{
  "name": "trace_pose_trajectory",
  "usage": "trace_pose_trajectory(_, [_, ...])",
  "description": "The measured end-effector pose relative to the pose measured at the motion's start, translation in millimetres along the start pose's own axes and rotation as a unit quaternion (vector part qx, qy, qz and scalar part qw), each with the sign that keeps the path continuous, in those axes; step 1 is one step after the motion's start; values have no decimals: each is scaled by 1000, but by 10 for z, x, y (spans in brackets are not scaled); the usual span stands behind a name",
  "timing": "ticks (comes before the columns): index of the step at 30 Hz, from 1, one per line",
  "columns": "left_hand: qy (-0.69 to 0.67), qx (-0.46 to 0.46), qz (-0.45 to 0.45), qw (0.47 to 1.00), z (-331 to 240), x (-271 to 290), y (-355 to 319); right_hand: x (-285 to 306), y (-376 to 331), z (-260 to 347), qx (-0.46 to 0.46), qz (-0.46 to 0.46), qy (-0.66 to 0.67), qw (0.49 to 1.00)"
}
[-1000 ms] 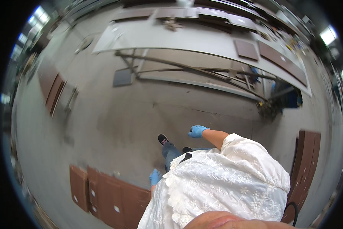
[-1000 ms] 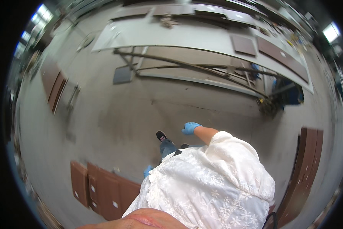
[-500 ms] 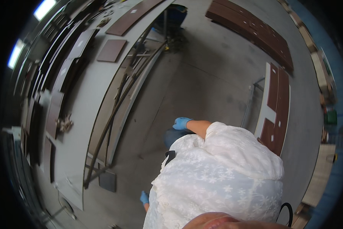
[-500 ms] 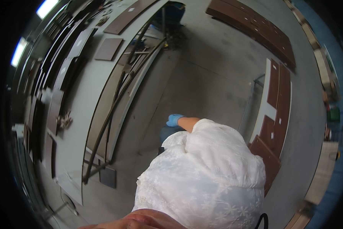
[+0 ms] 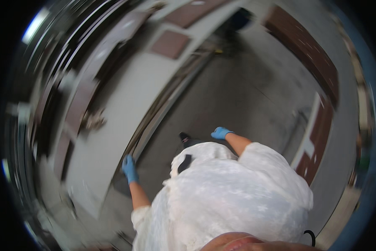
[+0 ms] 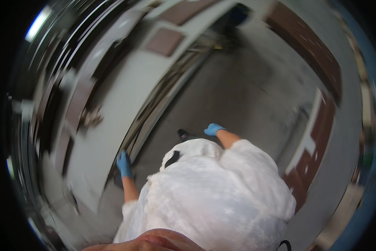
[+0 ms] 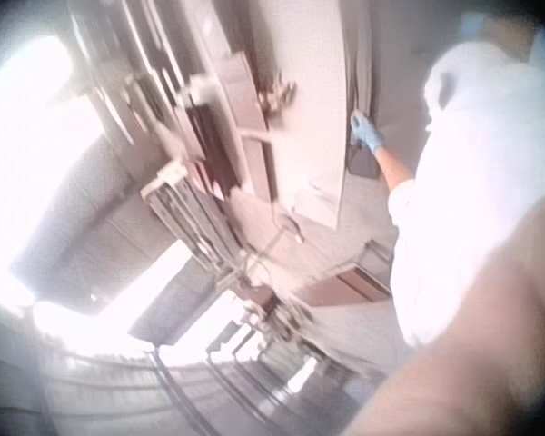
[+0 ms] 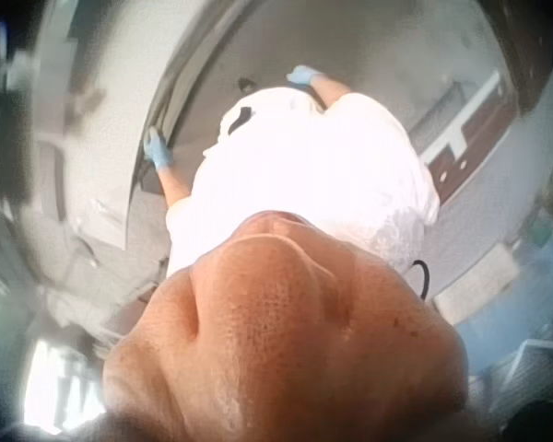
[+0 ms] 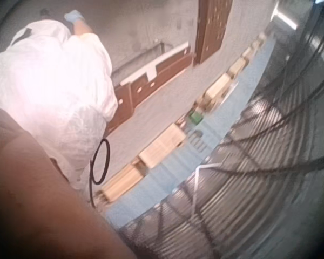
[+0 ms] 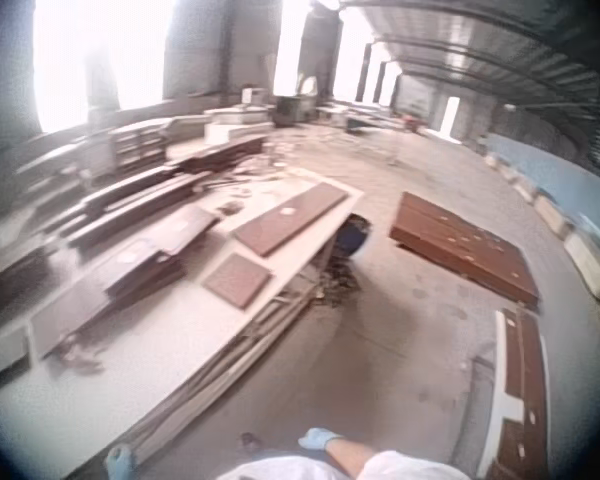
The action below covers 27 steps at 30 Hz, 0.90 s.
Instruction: The person picks up brown wooden panels from a table and stacks them on the floor. They handle the panels one at a time, occasionally wiping them with a cloth before stacking.
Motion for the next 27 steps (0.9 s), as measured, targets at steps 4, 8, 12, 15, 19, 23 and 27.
trace_pose_trajectory(4, [47,-32,-141,988,-95,511,177,204,125,1669,195,-44,34,979])
trace_pose_trajectory(8, [-84,49,-132,987,-138,753,332,133,-185,3077,371,-82,60,923])
trace_pose_trajectory(12, [-128,42,-138,981,-283,1131,567,-234,-519,4213,502,-60,58,861])
trace_pose_trajectory(15, [-134,19,-176,975,-410,1705,1027,-631,-626,4900,548,-77,39,832])
trace_pose_trajectory(19, [-173,51,-206,962,-496,2539,1724,-1168,-424,5536,502,-70,32,862])
trace_pose_trajectory(23, [-254,72,-258,929,-500,3209,2459,-1417,-92,5788,397,-104,-44,911])
trace_pose_trajectory(27, [37,167,-538,825,-633,4017,2800,-1368,49,5872,375,-190,-42,906])
Point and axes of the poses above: each hand's wrist, its own y-axis towards the middle knuckle, its own x-axis out of the back of the hand, z = x × y, the point moved 9 cm from there along y, towards the middle knuckle, and after that the axes turned 12 degrees about y, right-handed, at the moved point
